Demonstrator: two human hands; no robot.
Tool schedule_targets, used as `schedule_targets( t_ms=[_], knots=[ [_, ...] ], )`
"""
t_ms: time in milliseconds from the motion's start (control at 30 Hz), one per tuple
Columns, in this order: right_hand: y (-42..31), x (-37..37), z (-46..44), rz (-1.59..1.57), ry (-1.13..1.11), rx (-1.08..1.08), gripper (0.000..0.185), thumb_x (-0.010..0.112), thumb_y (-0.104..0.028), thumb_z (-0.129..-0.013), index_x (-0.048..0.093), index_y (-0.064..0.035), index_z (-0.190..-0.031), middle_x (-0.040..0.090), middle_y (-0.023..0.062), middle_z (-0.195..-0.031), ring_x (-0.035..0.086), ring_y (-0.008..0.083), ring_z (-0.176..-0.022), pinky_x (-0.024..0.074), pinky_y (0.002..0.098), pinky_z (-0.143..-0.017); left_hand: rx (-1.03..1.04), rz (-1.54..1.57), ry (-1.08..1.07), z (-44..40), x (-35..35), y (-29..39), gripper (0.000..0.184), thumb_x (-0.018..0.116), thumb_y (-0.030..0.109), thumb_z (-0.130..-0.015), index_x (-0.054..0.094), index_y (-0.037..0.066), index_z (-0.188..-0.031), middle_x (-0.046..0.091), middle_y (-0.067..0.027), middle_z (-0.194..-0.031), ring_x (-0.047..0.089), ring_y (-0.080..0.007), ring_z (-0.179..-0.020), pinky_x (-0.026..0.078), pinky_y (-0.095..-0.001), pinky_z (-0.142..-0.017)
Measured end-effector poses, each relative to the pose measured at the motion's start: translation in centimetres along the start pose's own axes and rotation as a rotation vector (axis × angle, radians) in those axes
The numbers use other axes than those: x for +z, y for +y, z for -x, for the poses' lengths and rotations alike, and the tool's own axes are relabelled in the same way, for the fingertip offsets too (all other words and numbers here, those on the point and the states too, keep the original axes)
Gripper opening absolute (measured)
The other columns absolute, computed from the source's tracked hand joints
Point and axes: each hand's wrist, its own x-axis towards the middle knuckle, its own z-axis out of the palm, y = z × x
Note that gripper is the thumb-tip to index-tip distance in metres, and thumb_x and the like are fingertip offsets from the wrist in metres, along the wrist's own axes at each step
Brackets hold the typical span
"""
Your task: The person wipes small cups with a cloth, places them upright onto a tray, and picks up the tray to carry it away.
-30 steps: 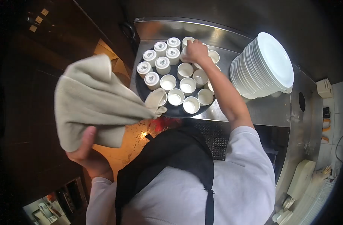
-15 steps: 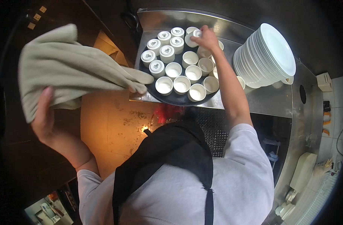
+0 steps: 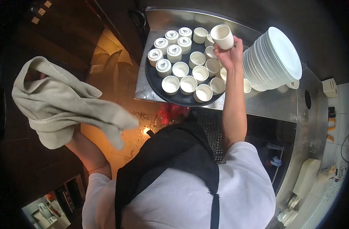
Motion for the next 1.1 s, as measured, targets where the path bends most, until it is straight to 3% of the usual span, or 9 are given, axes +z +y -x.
schedule_targets(
  t_ms=[167, 200, 300, 500, 633, 733, 800, 967, 1100],
  knots=[
    [2.0, 1.2, 3.2, -0.049, -0.153, 0.026, 0.057, 0.039, -0.045, -0.093, 0.052, 0.0008, -0.125, 0.060, 0.0221, -0.106, 0.058, 0.0234, -0.077, 0.0478, 0.0320, -0.063, -0.035, 0.053, 0.048, -2.6, -0.3, -1.0, 0.037, 0.068, 0.006, -0.085, 0.058, -0.005, -0.119, 0.065, -0.0100, -0.107, 0.062, -0.0177, -0.096, 0.046, -0.0288, -0.090],
    [2.4, 2.2, 4.0, -0.026, -0.057, 0.035, 0.051, 0.038, -0.045, -0.093, 0.057, -0.0051, -0.119, 0.063, 0.0135, -0.096, 0.058, 0.0225, -0.071, 0.0457, 0.0320, -0.058, -0.020, 0.089, 0.077, -2.8, -0.5, -1.3, 0.037, 0.068, 0.006, -0.085, 0.058, -0.005, -0.119, 0.065, -0.0101, -0.107, 0.062, -0.0178, -0.096, 0.046, -0.0289, -0.090],
    [3.6, 2.7, 5.4, -0.079, -0.083, 0.042, 0.050, 0.039, -0.045, -0.094, 0.057, -0.0052, -0.119, 0.064, 0.0120, -0.098, 0.061, 0.0223, -0.072, 0.0476, 0.0315, -0.057, 0.032, 0.234, 0.194, -2.0, -1.5, -3.0, 0.037, 0.068, 0.007, -0.084, 0.058, -0.004, -0.119, 0.065, -0.0101, -0.107, 0.062, -0.0179, -0.096, 0.046, -0.0290, -0.090],
    [7.9, 5.6, 9.0, -0.058, -0.191, 0.188, 0.050, 0.036, -0.040, -0.097, 0.050, -0.0025, -0.127, 0.065, 0.0161, -0.105, 0.067, 0.0280, -0.077, 0.0575, 0.0347, -0.055, -0.127, 0.409, 0.324, 6.4, -0.2, -9.4, 0.039, 0.069, 0.008, -0.084, 0.058, -0.004, -0.119, 0.065, -0.0102, -0.108, 0.062, -0.0182, -0.097, 0.046, -0.0294, -0.090],
    [12.6, 7.8, 11.8, -0.072, -0.284, 0.400, 0.050, 0.048, -0.044, -0.099, 0.048, -0.0040, -0.129, 0.065, 0.0146, -0.108, 0.068, 0.0265, -0.085, 0.0596, 0.0371, -0.059, -0.367, 0.435, 0.184, 13.8, 3.5, -12.9, 0.039, 0.070, 0.009, -0.083, 0.058, -0.003, -0.119, 0.065, -0.0103, -0.108, 0.061, -0.0184, -0.097, 0.046, -0.0297, -0.090],
    [15.2, 11.1, 13.3, 0.010, -0.403, 0.525, 0.049, 0.063, -0.034, -0.093, 0.043, -0.0042, -0.128, 0.058, 0.0097, -0.116, 0.061, 0.0213, -0.103, 0.0594, 0.0368, -0.069, -0.456, 0.429, 0.013, 15.5, 6.5, -14.5, 0.040, 0.070, 0.010, -0.083, 0.058, -0.003, -0.119, 0.064, -0.0103, -0.108, 0.061, -0.0186, -0.097, 0.046, -0.0298, -0.090],
    [16.7, 13.2, 13.8, 0.181, -0.434, 0.545, 0.057, 0.069, -0.035, -0.088, 0.040, -0.0083, -0.130, 0.057, 0.0120, -0.110, 0.064, 0.0229, -0.092, 0.0595, 0.0381, -0.073, -0.469, 0.415, -0.077, 16.3, 7.5, -14.5, 0.040, 0.070, 0.010, -0.083, 0.058, -0.003, -0.119, 0.064, -0.0104, -0.108, 0.061, -0.0187, -0.098, 0.046, -0.0300, -0.090],
    [15.9, 16.3, 14.1, 0.708, -0.484, 0.642, 0.050, 0.049, -0.047, -0.098, 0.048, -0.0008, -0.117, 0.059, 0.0064, -0.090, 0.060, 0.0123, -0.076, 0.0508, 0.0281, -0.062, -0.424, 0.357, -0.238, 17.1, 8.9, -14.2, 0.041, 0.071, 0.012, -0.083, 0.058, -0.002, -0.119, 0.064, -0.0104, -0.109, 0.061, -0.0189, -0.098, 0.047, -0.0303, -0.090],
    [16.9, 15.6, 13.6, 0.896, -0.404, 0.707, 0.053, 0.048, -0.045, -0.099, 0.047, 0.0026, -0.122, 0.059, 0.0140, -0.101, 0.060, 0.0188, -0.090, 0.0487, 0.0331, -0.082, -0.352, 0.309, -0.259, 16.4, 10.8, -14.9, 0.042, 0.072, 0.012, -0.082, 0.058, -0.002, -0.119, 0.064, -0.0105, -0.109, 0.061, -0.0191, -0.098, 0.047, -0.0305, -0.090]
  ],
)
